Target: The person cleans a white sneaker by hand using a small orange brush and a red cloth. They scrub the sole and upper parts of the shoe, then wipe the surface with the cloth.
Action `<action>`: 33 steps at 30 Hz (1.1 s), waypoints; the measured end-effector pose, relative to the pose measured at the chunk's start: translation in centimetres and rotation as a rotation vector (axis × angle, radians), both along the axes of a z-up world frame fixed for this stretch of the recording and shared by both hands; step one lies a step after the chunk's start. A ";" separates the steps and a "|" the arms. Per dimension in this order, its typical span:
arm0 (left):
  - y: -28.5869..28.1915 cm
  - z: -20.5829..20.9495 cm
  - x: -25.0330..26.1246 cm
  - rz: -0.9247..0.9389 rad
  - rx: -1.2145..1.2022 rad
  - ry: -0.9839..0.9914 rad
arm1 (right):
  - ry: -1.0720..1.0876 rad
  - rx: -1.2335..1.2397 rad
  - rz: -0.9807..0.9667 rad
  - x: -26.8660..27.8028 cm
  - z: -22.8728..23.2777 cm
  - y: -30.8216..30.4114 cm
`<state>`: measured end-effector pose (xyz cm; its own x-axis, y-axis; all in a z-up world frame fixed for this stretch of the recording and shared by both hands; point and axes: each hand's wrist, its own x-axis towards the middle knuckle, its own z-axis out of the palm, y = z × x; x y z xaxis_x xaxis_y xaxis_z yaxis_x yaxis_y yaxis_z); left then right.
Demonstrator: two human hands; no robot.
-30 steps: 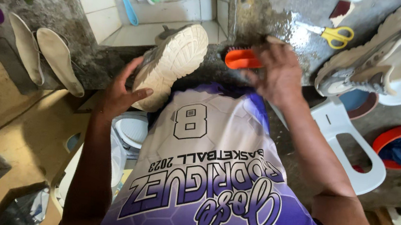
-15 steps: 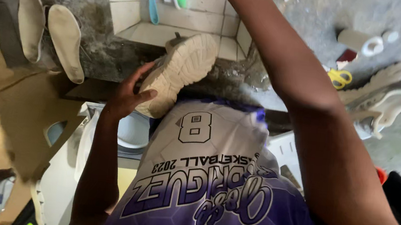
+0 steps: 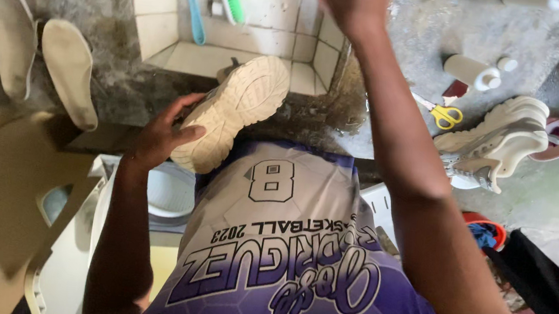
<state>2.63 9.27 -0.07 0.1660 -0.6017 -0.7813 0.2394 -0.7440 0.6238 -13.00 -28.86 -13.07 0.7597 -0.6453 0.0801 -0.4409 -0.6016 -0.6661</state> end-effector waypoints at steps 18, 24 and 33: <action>1.8 -2.8 -0.7 0.070 -0.035 0.041 | 0.091 0.346 0.550 -0.1 8.3 9.6; 2.7 -2.9 -1.6 0.062 -0.082 -0.008 | 0.214 0.533 0.375 -0.8 7.0 7.9; 3.5 -3.2 -3.3 0.100 -0.138 -0.063 | 0.460 0.556 0.343 -0.7 5.1 6.4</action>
